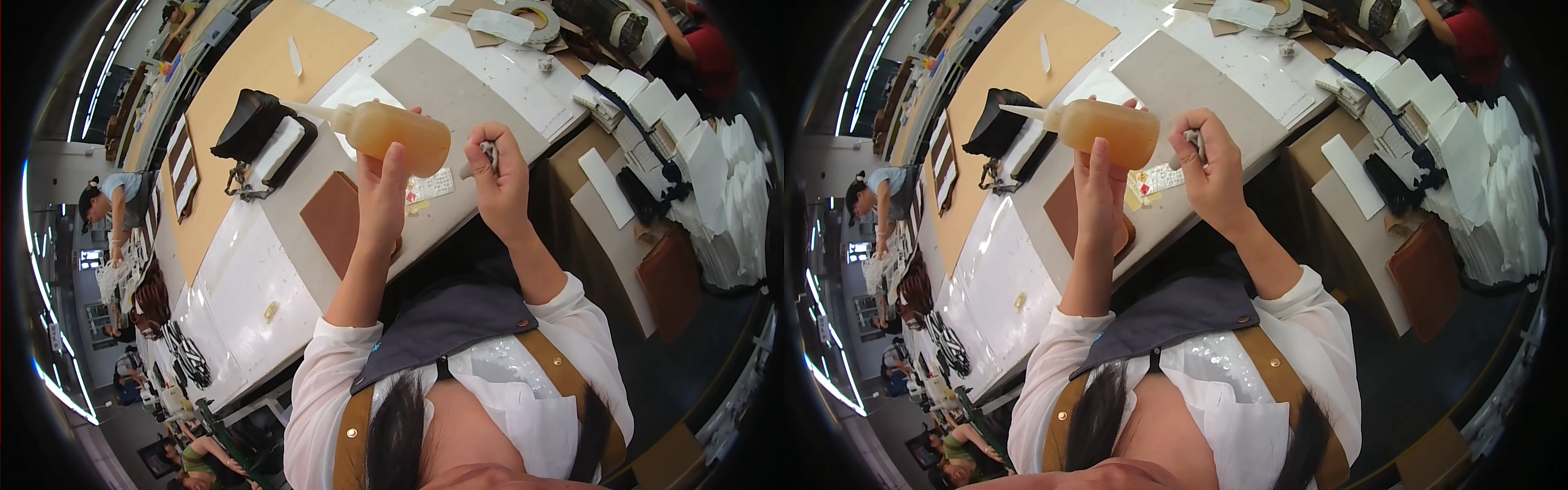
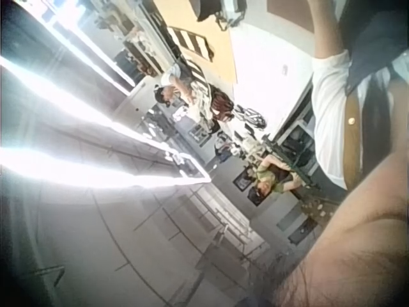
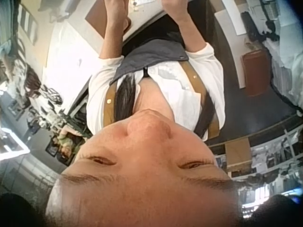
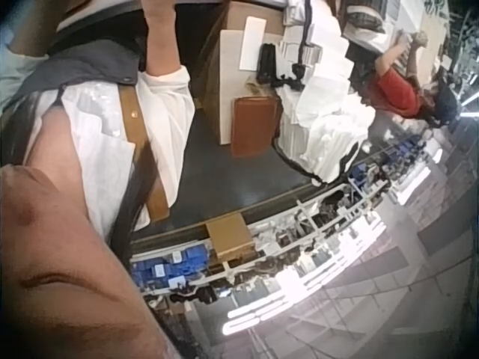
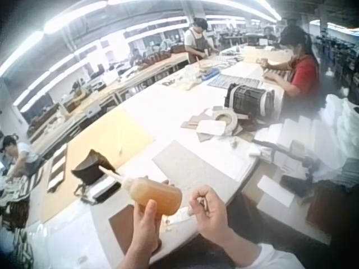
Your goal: Applying a liquid adhesive or finish to the edges of a small leather item.
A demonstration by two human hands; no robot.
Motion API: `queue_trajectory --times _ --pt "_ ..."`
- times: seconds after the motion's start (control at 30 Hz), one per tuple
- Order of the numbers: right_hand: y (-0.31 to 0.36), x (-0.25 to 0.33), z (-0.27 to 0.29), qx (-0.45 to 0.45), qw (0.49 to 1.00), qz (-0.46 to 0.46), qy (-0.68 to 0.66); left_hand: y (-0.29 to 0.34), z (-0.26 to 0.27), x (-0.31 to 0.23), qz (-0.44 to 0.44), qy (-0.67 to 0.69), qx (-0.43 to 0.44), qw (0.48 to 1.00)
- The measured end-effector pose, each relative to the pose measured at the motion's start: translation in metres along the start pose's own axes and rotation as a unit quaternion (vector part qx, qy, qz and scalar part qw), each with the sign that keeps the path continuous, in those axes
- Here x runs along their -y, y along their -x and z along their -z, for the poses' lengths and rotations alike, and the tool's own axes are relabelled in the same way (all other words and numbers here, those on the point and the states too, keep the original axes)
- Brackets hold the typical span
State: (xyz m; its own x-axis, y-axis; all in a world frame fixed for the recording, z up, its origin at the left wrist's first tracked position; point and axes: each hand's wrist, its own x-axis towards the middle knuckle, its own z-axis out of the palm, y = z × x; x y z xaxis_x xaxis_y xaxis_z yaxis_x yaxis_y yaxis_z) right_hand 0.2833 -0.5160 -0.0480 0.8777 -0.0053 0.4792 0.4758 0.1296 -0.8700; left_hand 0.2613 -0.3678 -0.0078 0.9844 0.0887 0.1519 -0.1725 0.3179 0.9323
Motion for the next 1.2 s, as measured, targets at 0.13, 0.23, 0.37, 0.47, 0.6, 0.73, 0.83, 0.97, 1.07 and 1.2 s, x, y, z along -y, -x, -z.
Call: queue_trajectory --times 0.13,0.23,0.37,0.47,0.6,0.73,0.83,0.97,1.07,1.2 --pt "-0.004 -0.007 0.008 -0.089 0.992 -0.059 -0.064 -0.001 0.008 0.004 0.012 0.011 -0.011 1.0" --pt "-0.004 -0.018 0.02 -0.112 0.984 -0.12 -0.074 -0.002 0.014 0.006 0.008 -0.008 0.001 1.0" --pt "-0.016 -0.031 0.025 -0.196 0.976 -0.025 0.096 -0.001 0.01 0.005 -0.003 0.012 0.004 1.0" --pt "-0.012 -0.027 0.03 -0.217 0.97 -0.014 0.11 -0.003 0.016 0.006 0.017 0.062 0.008 0.998" --pt "0.001 -0.034 0.044 -0.111 0.982 -0.15 0.031 -0.004 0.026 0.011 0.066 0.203 0.052 0.975" --pt "0.004 -0.016 0.032 -0.069 0.982 -0.17 -0.033 -0.001 0.046 0.025 0.062 0.268 0.109 0.955" --pt "0.006 -0.001 0.022 -0.014 0.979 -0.183 -0.09 0.003 0.042 0.016 0.066 0.182 0.085 0.977" --pt "0.009 0.015 0.012 0.051 0.985 -0.154 -0.059 -0.001 0.036 0.01 0.037 0.166 0.095 0.981" --pt "0.009 0.01 0.005 0.05 0.997 -0.02 -0.053 0.001 0.04 0.016 0.054 0.195 0.073 0.977" --pt "0.004 0.022 0.006 0.074 0.996 -0.027 -0.052 -0.001 0.052 0.028 0.074 0.221 0.112 0.966"
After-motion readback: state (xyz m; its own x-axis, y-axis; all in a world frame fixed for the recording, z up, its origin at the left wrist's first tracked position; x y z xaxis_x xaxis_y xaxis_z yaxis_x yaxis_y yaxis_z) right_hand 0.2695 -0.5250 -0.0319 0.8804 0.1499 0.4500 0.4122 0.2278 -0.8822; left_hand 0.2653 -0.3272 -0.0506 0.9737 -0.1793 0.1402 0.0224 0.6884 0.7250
